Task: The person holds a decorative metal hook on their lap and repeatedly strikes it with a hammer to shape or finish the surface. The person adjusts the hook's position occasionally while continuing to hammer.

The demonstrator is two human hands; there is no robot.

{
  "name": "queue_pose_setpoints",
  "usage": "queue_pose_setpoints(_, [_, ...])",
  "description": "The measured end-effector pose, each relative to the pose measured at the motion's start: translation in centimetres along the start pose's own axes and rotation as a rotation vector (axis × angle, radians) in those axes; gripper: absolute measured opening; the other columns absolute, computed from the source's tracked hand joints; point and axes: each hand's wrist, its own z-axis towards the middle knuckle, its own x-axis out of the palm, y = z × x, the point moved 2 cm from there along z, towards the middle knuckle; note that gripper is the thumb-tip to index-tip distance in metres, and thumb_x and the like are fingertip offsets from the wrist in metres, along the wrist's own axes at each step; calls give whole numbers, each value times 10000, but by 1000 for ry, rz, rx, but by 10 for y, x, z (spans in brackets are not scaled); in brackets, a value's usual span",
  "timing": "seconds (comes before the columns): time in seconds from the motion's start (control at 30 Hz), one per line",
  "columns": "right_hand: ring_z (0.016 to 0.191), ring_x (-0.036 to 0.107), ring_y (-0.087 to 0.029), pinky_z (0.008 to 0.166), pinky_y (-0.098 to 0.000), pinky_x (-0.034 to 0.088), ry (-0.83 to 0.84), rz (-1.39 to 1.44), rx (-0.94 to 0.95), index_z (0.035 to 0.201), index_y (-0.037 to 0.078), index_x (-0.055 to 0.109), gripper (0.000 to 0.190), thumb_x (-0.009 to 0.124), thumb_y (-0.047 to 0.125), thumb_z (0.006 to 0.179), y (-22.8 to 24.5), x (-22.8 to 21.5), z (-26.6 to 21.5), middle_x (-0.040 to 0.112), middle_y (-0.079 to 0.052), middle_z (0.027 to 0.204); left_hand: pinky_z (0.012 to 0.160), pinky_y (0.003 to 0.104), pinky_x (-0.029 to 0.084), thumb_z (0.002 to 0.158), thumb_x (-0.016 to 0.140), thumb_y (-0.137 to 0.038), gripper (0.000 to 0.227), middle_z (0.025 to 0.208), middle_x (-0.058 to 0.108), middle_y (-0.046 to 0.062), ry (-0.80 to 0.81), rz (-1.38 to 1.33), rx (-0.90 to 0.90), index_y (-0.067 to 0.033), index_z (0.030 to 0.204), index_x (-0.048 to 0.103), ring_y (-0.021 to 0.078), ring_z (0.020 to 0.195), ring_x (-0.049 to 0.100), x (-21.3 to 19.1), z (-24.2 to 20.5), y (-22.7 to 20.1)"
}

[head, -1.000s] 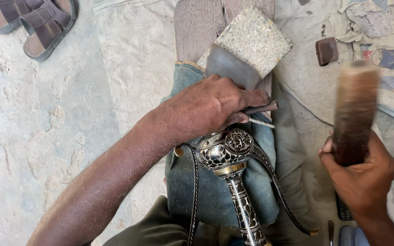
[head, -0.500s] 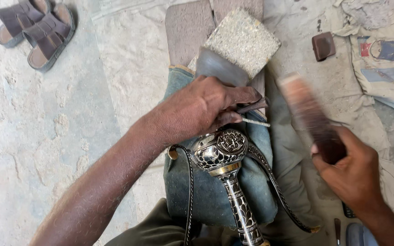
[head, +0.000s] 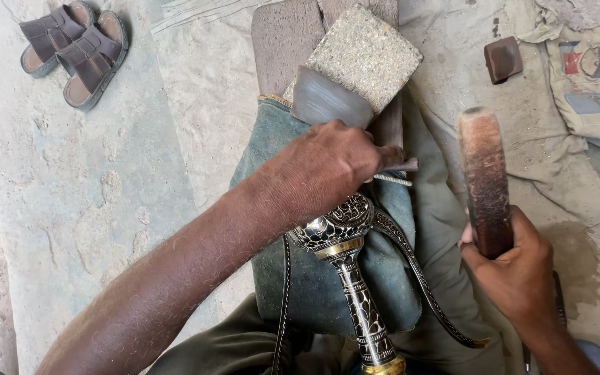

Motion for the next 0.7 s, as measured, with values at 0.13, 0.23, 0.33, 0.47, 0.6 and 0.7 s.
queue_pose_setpoints(0.13, [848,661,-103,798,-268,544,-102,36,-48,1122,-7,632,329,740,-99,826,9,4,-2,694,-41,923,707,326,660,1038,576,-144,213,858,698,104,48,-147,-18,-142,1218,689,191,813,749,-5,0,7])
queue_pose_setpoints(0.23, [800,654,-129,757,-282,529,-74,-130,-77,1121,-1,656,353,754,-94,796,13,0,-2,696,-48,902,695,299,656,989,628,-174,182,855,710,106,-15,-138,-5,-42,924,736,172,821,745,-6,1,8])
queue_pose_setpoints(0.33, [835,651,-119,758,-277,538,-12,-48,-63,1090,11,653,306,734,-80,809,15,-8,2,694,-43,928,625,287,651,1030,577,-92,169,857,700,132,4,-54,-14,-46,1000,738,170,772,729,1,8,1])
queue_pose_setpoints(0.47, [902,674,-106,840,-260,549,71,193,-114,1165,32,617,356,712,-43,830,2,-14,10,696,-26,962,626,316,641,1053,554,-105,187,857,698,141,14,-28,-76,-31,1027,724,179,759,721,8,8,-6])
queue_pose_setpoints(0.6, [794,599,-198,695,-368,516,29,-170,-8,1129,-20,651,304,780,-57,856,-52,-17,13,662,-124,887,619,357,629,1028,553,-98,167,899,696,150,156,-23,-128,-18,1077,691,203,748,710,4,17,-6])
queue_pose_setpoints(0.7, [836,646,-220,744,-374,556,-65,23,22,1129,2,600,277,776,1,915,-97,-20,24,652,-108,934,775,383,633,972,602,-67,111,989,718,135,-26,-2,-75,-66,1020,702,238,890,728,2,9,-13])
